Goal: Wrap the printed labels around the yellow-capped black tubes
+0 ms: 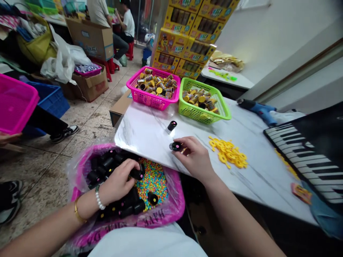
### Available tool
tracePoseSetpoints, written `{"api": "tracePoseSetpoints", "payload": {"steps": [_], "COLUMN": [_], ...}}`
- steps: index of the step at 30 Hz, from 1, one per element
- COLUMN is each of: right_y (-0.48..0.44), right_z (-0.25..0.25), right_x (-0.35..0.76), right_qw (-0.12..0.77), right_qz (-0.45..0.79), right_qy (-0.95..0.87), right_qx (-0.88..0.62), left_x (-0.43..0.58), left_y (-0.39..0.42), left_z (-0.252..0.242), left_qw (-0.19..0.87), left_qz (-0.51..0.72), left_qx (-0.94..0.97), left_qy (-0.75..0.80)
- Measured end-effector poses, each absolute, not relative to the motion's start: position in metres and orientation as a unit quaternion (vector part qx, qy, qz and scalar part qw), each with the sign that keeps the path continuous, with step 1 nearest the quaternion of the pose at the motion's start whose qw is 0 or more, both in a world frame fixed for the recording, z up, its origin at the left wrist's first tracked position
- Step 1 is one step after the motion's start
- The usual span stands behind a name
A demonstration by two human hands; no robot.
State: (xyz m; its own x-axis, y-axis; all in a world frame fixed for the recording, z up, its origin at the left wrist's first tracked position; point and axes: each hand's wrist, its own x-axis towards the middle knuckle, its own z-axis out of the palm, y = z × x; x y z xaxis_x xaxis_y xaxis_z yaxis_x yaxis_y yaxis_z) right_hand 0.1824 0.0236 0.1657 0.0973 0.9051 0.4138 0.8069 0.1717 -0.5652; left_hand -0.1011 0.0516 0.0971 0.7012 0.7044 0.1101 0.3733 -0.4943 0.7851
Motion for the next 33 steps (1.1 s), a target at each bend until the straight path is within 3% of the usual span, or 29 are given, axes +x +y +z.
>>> {"api": "tracePoseSetpoints", "payload": {"steps": [7,19,33], "right_y": [0.072,0.123,0.185], "right_z": [0.152,0.141,0.150], "right_x": [0.216,0.227,0.295], "right_qw": [0.198,0.203,0.090], "right_qz": [0.116,0.001,-0.047], "right_qy": [-0.592,-0.691,-0.814], "right_qx": [-0.772,-0.694,-0.572], "left_x": [-0.100,-0.102,-0.099], "left_y": [0.050,0.051,0.052], "left_z": [0.097,0.094,0.091], "left_qw": [0.406,0.410,0.413], "left_qz": [0.207,0.197,0.195], "left_qx": [0.835,0.832,0.831], "left_qy": [0.308,0.319,0.319]}}
